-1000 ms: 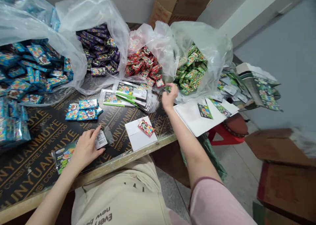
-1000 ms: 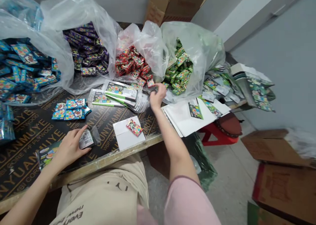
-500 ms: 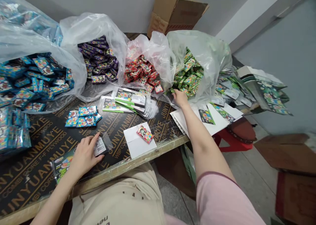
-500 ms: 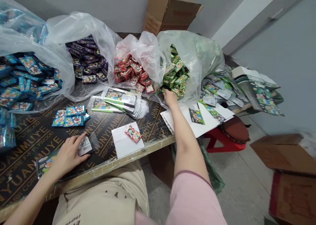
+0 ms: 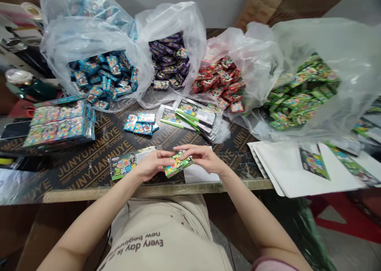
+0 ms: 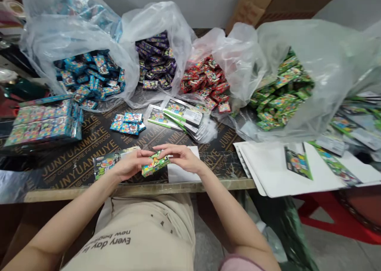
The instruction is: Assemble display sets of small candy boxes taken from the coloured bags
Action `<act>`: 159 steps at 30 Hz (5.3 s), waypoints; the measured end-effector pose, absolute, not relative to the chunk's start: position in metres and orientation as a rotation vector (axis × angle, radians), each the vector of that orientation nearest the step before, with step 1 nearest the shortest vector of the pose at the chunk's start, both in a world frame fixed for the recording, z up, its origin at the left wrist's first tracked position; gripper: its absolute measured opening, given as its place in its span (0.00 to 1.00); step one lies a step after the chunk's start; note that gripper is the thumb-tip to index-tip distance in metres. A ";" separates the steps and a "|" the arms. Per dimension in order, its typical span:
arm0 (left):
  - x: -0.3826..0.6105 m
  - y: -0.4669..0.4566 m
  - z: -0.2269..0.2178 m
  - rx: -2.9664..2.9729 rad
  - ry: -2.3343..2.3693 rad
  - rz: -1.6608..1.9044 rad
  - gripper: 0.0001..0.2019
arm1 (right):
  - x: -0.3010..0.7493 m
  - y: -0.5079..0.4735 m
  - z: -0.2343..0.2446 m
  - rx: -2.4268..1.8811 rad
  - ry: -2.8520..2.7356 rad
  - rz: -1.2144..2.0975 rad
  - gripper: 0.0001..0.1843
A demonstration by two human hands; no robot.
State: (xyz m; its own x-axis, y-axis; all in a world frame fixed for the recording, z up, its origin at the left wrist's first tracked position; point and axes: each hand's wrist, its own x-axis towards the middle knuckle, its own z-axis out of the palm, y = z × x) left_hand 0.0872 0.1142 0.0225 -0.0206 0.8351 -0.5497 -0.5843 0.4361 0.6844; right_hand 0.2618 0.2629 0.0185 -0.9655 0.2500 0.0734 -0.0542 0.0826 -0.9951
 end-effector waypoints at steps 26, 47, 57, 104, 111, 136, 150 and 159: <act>0.029 0.057 -0.019 1.734 2.060 0.561 0.59 | 0.231 0.230 -0.035 -0.384 -2.612 0.976 0.46; 0.071 0.116 0.011 -0.156 1.266 1.837 0.18 | 0.150 0.203 0.028 -0.967 -1.018 2.028 0.23; 0.052 0.119 0.035 0.222 1.421 1.885 0.05 | 0.159 0.207 0.018 -0.897 -1.050 2.047 0.12; 0.028 0.108 0.043 1.842 1.812 1.221 0.11 | 0.284 0.296 -0.056 -1.092 -2.654 0.676 0.06; 0.028 0.108 0.042 1.825 1.805 1.218 0.11 | 0.283 0.291 -0.061 -1.104 -2.624 0.646 0.06; 0.036 0.104 0.046 1.820 1.936 1.289 0.04 | 0.240 0.257 0.043 -0.874 -2.149 1.105 0.03; 0.044 0.101 0.048 1.742 2.000 1.421 0.08 | 0.173 0.227 0.068 -0.437 -2.300 1.412 0.20; 0.050 0.100 0.046 2.038 2.075 1.242 0.09 | 0.162 0.227 0.044 -1.006 -1.752 2.095 0.20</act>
State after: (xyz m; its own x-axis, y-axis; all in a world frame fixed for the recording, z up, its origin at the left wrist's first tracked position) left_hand 0.0499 0.0996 0.0463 -0.1690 0.8374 0.5198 0.8539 -0.1389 0.5015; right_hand 0.1616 0.2268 0.0444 -0.7379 0.5752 -0.3530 0.2456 -0.2584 -0.9343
